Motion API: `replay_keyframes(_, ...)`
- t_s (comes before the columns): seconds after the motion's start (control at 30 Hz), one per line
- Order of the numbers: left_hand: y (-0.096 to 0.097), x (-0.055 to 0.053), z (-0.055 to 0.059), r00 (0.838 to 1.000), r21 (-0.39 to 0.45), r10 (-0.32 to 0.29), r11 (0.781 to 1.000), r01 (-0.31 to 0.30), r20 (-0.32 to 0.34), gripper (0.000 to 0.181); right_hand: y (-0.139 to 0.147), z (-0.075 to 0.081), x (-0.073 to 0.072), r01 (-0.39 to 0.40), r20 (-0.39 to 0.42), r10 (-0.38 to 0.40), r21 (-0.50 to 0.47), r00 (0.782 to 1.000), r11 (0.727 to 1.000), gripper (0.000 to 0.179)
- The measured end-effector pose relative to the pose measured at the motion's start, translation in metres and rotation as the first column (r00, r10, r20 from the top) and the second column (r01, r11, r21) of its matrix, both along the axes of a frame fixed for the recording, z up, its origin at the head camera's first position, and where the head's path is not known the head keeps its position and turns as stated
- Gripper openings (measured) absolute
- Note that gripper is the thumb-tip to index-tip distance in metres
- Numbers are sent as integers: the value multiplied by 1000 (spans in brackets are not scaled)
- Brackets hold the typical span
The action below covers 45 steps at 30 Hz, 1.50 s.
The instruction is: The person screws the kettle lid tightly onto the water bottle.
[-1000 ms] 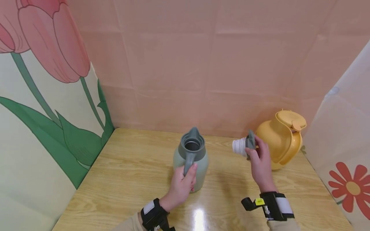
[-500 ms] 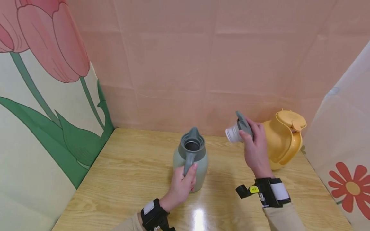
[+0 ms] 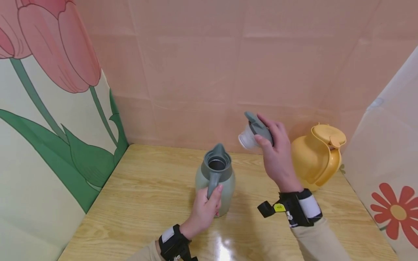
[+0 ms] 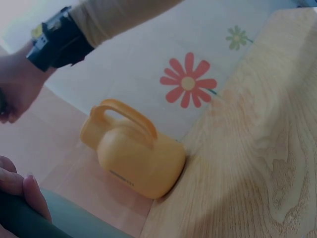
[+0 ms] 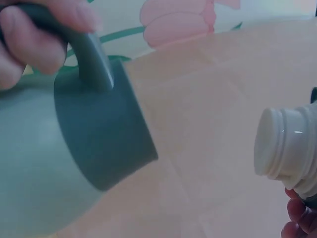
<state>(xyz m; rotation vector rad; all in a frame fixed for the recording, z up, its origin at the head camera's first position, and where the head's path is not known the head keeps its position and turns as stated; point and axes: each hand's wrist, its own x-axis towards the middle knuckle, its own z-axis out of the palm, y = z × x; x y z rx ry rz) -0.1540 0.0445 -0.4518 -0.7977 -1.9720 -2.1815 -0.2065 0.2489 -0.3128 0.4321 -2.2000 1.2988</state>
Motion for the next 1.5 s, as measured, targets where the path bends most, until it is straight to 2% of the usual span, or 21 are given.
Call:
replay_keyframes(0.13,0,0,0,1000,10,-1,1000,1,0,47,-11,7,1,-39,27,38,21,999,999,52)
replay_keyframes(0.33,0,0,0,1000,15,-2,1000,2,5,47,-23,10,-3,-86,-17,88,97,996,992,61)
replay_keyframes(0.57,0,-1,-2,1000,5,5,1000,-5,18,51,-32,0,-10,-151,-43,162,195,986,969,65)
replay_keyframes(0.73,1,-1,-1,1000,-3,11,1000,-11,6,51,-39,-10,-13,-204,-19,214,231,977,951,66)
replay_keyframes(1.03,2,-1,0,1000,-6,5,1000,-5,1,53,-44,-17,-13,-231,78,218,253,973,939,66)
replay_keyframes(1.23,2,-2,-1,1000,8,3,1000,-3,-29,51,-45,-24,-15,-230,91,213,258,973,938,63)
replay_keyframes(1.5,2,-2,-3,1000,19,2,1000,-1,-29,50,-47,-36,-18,-236,74,225,265,972,935,63)
